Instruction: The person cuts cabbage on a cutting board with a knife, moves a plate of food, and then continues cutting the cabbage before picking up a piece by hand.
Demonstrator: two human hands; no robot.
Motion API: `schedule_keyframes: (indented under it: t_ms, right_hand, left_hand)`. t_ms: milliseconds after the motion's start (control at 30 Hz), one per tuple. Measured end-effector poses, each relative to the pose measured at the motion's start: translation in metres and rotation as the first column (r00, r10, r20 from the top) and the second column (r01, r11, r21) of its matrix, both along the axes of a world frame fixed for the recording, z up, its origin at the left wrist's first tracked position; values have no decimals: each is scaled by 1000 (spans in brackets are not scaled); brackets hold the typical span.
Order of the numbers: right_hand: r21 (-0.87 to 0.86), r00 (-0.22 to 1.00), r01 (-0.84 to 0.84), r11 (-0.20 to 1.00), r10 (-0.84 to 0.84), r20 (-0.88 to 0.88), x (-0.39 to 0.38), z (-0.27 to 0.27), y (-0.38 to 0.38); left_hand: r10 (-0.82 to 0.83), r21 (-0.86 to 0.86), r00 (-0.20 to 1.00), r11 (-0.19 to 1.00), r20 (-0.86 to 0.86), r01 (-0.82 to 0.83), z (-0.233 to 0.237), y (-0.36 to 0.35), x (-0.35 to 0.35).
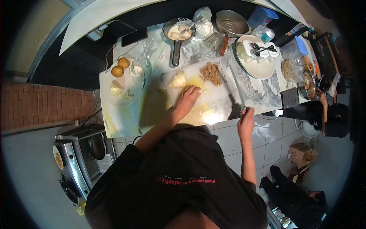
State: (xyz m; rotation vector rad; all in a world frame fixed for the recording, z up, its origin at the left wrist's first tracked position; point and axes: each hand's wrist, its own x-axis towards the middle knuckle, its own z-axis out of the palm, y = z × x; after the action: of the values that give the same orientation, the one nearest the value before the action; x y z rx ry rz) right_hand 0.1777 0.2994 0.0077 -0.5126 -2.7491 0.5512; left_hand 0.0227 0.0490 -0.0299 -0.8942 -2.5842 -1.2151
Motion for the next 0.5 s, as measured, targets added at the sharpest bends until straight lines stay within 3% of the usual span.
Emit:
schedule_keyframes:
  t_ms: [33,100,167,333,433,500]
  right_hand:
    - [-142,998,-42,989,35,-53,4,4,-16]
    - [-493,988,34,869,44,146,9,16,-51]
    - [-668,981,20,744,114,156,9,4,-68]
    - [-673,953,38,738,175,246,-4,-15,-82]
    - [-608,944,-51,793,237,230,-7,-17,-78]
    - [-607,933,-22,794,235,274,-8,-8,-80]
  left_hand:
    - [-21,13,1000,1000,-19,21,-2,-1,-3]
    - [-39,26,999,999,-17,40,-7,-3,-5]
    - [-81,32,995,996,-52,83,-11,-6,-3]
    - [-46,6,997,999,-67,47,-15,-5,2]
    - [-44,50,997,998,-67,48,-12,-2,1]
    - [-6,113,999,994,-48,12,-11,-1,4]
